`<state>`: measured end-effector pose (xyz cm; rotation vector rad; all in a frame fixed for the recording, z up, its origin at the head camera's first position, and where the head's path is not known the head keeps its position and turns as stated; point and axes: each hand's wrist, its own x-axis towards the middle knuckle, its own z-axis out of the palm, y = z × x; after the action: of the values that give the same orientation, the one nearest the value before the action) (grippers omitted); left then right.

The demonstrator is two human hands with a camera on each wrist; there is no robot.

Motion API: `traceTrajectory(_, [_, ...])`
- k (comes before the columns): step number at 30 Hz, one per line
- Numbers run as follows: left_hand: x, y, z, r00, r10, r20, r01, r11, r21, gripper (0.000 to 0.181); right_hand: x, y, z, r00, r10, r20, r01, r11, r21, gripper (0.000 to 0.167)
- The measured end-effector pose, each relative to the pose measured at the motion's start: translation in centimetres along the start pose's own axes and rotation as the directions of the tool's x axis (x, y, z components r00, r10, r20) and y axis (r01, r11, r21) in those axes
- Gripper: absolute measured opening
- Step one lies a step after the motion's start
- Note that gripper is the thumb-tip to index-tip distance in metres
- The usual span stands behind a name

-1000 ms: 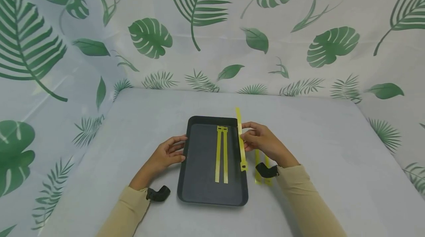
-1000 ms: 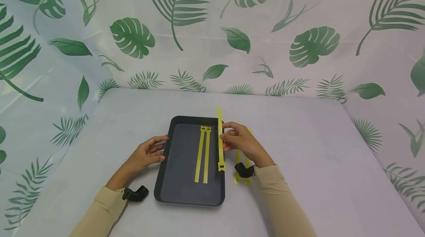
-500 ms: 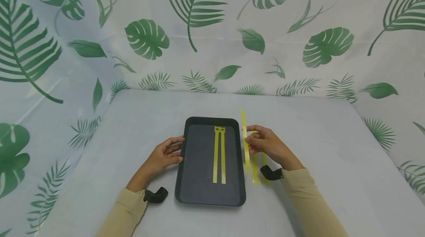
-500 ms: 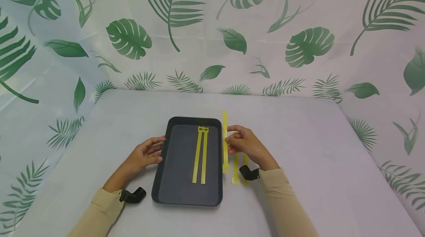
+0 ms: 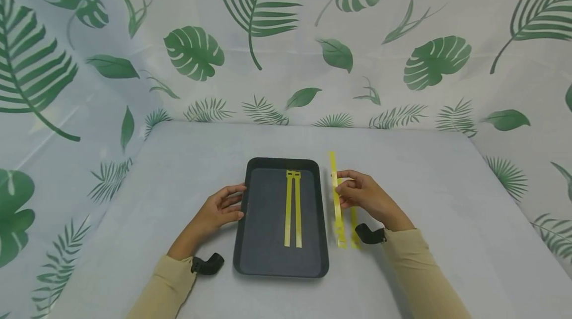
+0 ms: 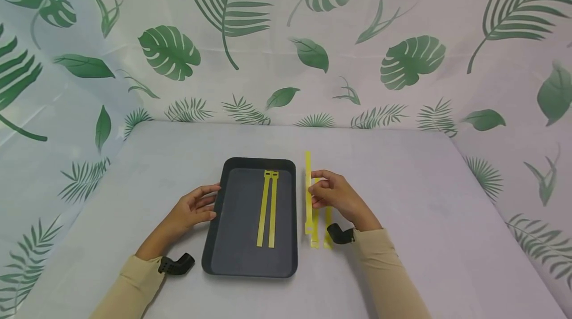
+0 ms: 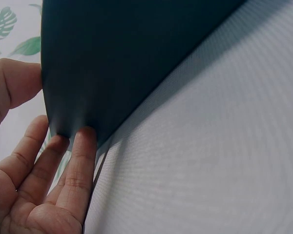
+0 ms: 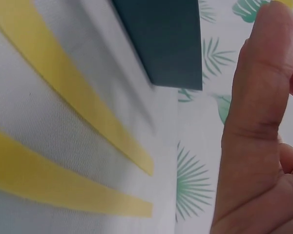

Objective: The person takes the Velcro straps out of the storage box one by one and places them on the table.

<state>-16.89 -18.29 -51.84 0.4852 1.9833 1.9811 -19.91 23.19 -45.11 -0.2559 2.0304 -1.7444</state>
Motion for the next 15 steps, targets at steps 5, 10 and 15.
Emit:
traceTrajectory(5, [-0.05,-0.08,-0.03,1.000,-0.002,-0.005,0.002,1.000,-0.004,0.067,-0.21,0.09,-0.32,1.000,0.013,-0.004,-0.013,1.000,-0.006,0.058])
traceTrajectory(10, [-0.13,-0.13,-0.09,1.000,-0.004,-0.007,0.003,1.000,-0.011,0.067,-0.42,0.27,-0.68,1.000,0.019,-0.010,-0.019,1.000,-0.016,0.059])
traceTrajectory(15, [-0.18,-0.17,-0.13,1.000,0.001,-0.007,-0.001,1.000,-0.016,0.068,-0.66,0.41,-1.04,0.999,0.034,-0.021,-0.034,0.999,-0.029,0.059])
